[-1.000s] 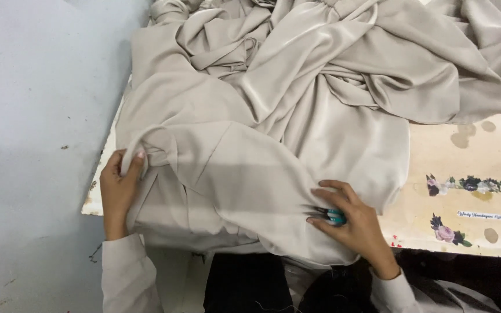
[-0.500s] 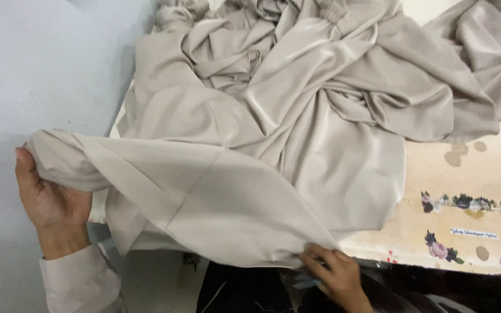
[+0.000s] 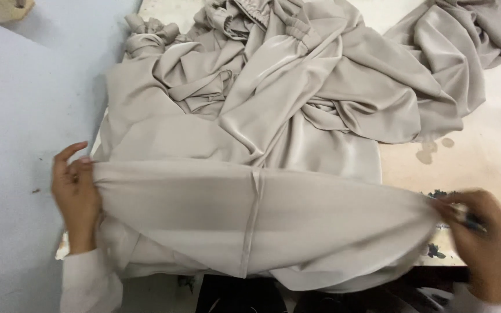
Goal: Trimming loose threads from a beige garment using thread snips on a work table.
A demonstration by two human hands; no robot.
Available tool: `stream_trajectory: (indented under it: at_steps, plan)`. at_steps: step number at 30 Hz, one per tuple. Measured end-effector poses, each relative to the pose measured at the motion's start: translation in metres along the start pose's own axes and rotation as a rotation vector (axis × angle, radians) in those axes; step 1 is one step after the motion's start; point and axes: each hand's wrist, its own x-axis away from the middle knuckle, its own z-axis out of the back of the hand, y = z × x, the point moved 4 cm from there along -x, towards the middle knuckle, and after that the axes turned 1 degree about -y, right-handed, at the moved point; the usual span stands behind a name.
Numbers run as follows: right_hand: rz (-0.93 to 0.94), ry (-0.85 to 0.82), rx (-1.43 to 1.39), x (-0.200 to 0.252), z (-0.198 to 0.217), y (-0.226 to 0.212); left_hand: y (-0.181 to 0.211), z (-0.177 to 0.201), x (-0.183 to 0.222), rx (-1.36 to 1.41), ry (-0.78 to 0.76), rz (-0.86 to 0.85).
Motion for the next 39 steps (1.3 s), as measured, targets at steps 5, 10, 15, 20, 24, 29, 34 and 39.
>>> stream_trajectory:
  at_steps: [5, 10, 15, 20, 24, 29, 34, 39]
  plan:
    - [0.213, -0.294, 1.018, -0.019, -0.068, -0.006, -0.043, -0.047, -0.002, -0.638, -0.163, -0.364]
    - [0.215, -0.494, 0.445, -0.014, -0.122, -0.078, 0.048, -0.129, 0.045, -0.169, -0.554, -0.221]
    - [0.227, -0.818, 0.270, 0.003, -0.167, -0.119, 0.067, -0.185, 0.091, 0.066, -1.079, -0.523]
    - [0.132, -0.795, 0.081, 0.005, -0.158, -0.110, 0.027, -0.203, 0.091, -0.070, -1.065, -0.541]
    - [0.254, -0.783, 0.046, 0.004, -0.162, -0.096, 0.053, -0.197, 0.082, 0.066, -1.041, -0.544]
    - [0.266, -0.529, -0.221, -0.039, -0.154, -0.081, 0.053, -0.223, 0.073, 0.552, -1.057, -0.167]
    - [0.324, -0.254, 0.044, -0.073, -0.184, -0.071, 0.069, -0.232, 0.060, 0.774, -0.883, 0.269]
    - [0.202, -0.296, 0.189, -0.076, -0.205, -0.071, 0.037, -0.255, 0.058, 0.789, -0.765, 0.558]
